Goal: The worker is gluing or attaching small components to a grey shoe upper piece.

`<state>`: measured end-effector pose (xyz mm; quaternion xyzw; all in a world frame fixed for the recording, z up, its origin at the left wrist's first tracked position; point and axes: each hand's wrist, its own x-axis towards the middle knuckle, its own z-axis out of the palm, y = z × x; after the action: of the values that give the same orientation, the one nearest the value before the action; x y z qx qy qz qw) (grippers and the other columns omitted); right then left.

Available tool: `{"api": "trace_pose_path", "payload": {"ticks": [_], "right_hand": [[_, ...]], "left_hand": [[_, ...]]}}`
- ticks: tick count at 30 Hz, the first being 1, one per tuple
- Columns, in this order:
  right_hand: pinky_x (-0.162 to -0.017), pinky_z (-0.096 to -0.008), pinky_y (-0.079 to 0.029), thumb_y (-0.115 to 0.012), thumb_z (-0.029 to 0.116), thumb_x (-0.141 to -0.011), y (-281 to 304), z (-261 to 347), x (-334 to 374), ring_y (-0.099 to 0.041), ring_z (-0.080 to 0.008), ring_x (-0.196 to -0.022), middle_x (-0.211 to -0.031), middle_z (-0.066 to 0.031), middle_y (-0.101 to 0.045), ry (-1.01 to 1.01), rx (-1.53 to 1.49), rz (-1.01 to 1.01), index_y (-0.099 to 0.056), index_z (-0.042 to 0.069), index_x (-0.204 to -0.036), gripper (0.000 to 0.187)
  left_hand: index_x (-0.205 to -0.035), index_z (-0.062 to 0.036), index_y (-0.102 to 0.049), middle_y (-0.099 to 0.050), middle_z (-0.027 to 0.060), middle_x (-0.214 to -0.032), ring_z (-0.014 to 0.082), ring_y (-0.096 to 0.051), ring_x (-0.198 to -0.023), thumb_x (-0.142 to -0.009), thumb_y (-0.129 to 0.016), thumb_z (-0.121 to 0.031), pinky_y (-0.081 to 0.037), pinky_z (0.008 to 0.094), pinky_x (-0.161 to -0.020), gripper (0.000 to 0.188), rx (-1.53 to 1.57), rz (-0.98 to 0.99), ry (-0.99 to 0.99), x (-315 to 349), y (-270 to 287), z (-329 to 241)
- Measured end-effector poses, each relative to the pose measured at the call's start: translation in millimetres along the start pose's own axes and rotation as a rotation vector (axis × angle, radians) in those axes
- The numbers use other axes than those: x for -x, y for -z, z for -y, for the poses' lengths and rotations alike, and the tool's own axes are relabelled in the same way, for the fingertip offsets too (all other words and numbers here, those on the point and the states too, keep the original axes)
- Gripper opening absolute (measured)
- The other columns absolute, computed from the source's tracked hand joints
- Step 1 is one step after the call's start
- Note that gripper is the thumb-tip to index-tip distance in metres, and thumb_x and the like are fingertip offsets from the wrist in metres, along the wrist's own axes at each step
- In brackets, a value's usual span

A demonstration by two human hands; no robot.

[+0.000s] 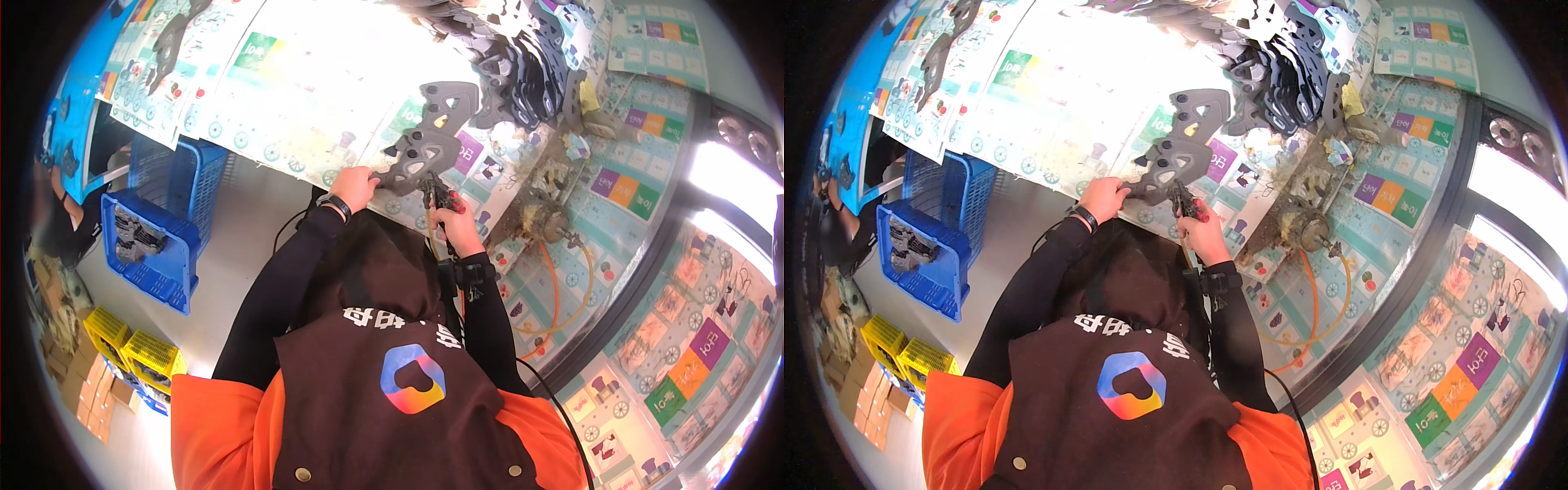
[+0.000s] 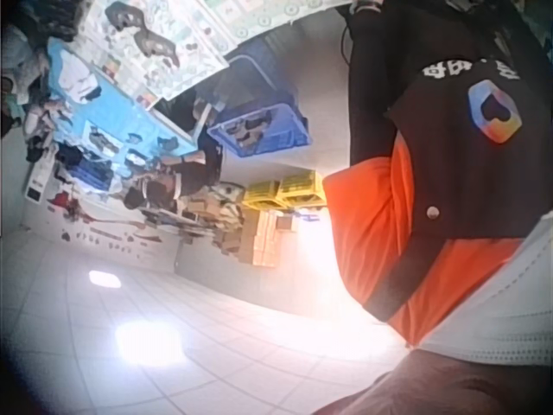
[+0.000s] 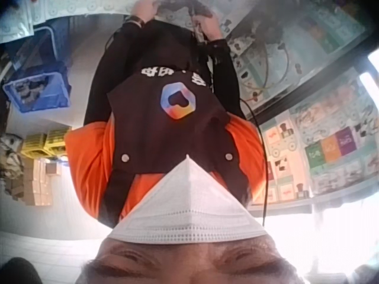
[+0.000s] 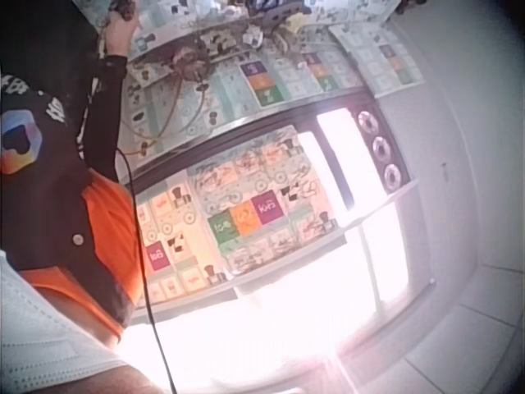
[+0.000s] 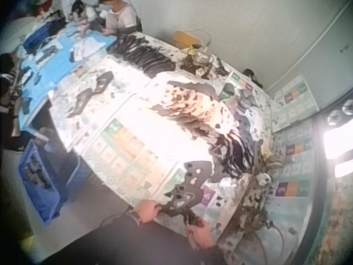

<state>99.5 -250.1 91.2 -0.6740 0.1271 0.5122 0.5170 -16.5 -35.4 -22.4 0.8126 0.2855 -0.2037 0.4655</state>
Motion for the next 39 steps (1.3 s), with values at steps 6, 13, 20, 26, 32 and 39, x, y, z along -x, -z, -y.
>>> {"api": "trace_pose_path", "payload": {"ticks": [6, 13, 20, 26, 32, 39], "right_hand": [[-0.046, -0.0241, -0.031, -0.059, 0.000, -0.078, -13, 11, 4, -0.050, -0.0087, -0.056, -0.070, -0.0019, -0.057, 0.011, 0.052, 0.021, -0.059, 0.003, -0.097, 0.019], [-0.055, -0.0255, -0.039, -0.059, -0.001, -0.076, -16, 10, 1, -0.050, -0.0121, -0.059, -0.075, -0.0020, -0.057, 0.005, 0.105, 0.102, -0.058, 0.001, -0.097, 0.021], [-0.046, -0.0234, -0.039, -0.057, 0.000, -0.078, -1, 3, 17, -0.056, -0.0095, -0.060, -0.084, -0.0065, -0.070, 0.048, 0.058, 0.118, -0.060, 0.000, -0.111, 0.033], [-0.046, -0.0220, -0.040, -0.057, -0.001, -0.078, 28, 21, 46, -0.056, -0.0077, -0.060, -0.087, -0.0058, -0.072, 0.220, -0.038, -0.110, -0.061, 0.001, -0.112, 0.035], [-0.045, -0.0211, -0.040, -0.055, 0.000, -0.077, 62, 23, 64, -0.059, -0.0073, -0.068, -0.086, -0.0060, -0.072, 0.337, -0.168, -0.199, -0.061, 0.002, -0.111, 0.035], [-0.045, -0.0217, -0.041, -0.053, 0.001, -0.077, 73, 2, 62, -0.065, -0.0083, -0.077, -0.087, -0.0060, -0.073, 0.367, -0.228, -0.219, -0.062, 0.002, -0.111, 0.036]], "left_hand": [[-0.082, -0.0016, -0.070, -0.069, 0.0213, -0.078, 0.0412, -0.067, -0.079, -0.091, -0.067, -0.029, -0.053, 0.0499, -0.073, 0.029, -0.022, -0.014, -0.024, 1, 1, 0], [-0.081, -0.0014, -0.070, -0.068, 0.0212, -0.077, 0.0410, -0.067, -0.079, -0.090, -0.068, -0.029, -0.053, 0.0498, -0.073, 0.029, -0.026, -0.005, -0.032, 0, 1, 0], [-0.078, -0.0007, -0.063, -0.066, 0.0123, -0.063, 0.0290, -0.068, -0.059, -0.095, -0.063, -0.024, -0.052, 0.0385, -0.057, 0.029, -0.189, -0.112, -0.184, 12, 4, -9], [-0.083, -0.0015, -0.065, -0.068, 0.0187, -0.074, 0.0370, -0.068, -0.071, -0.093, -0.066, -0.023, -0.052, 0.0452, -0.064, 0.024, -0.058, -0.121, -0.263, 35, 37, -39], [-0.108, -0.0027, -0.069, -0.074, 0.0105, -0.080, 0.0135, -0.068, -0.058, -0.098, -0.060, -0.015, -0.051, 0.0274, -0.052, 0.019, 0.239, -0.079, -0.156, 61, 103, -49], [-0.128, -0.0108, -0.066, -0.073, 0.0072, -0.083, 0.0064, -0.066, -0.063, -0.102, -0.053, -0.014, -0.044, 0.0195, -0.049, 0.030, 0.270, -0.248, -0.023, 131, 221, -30]]}}
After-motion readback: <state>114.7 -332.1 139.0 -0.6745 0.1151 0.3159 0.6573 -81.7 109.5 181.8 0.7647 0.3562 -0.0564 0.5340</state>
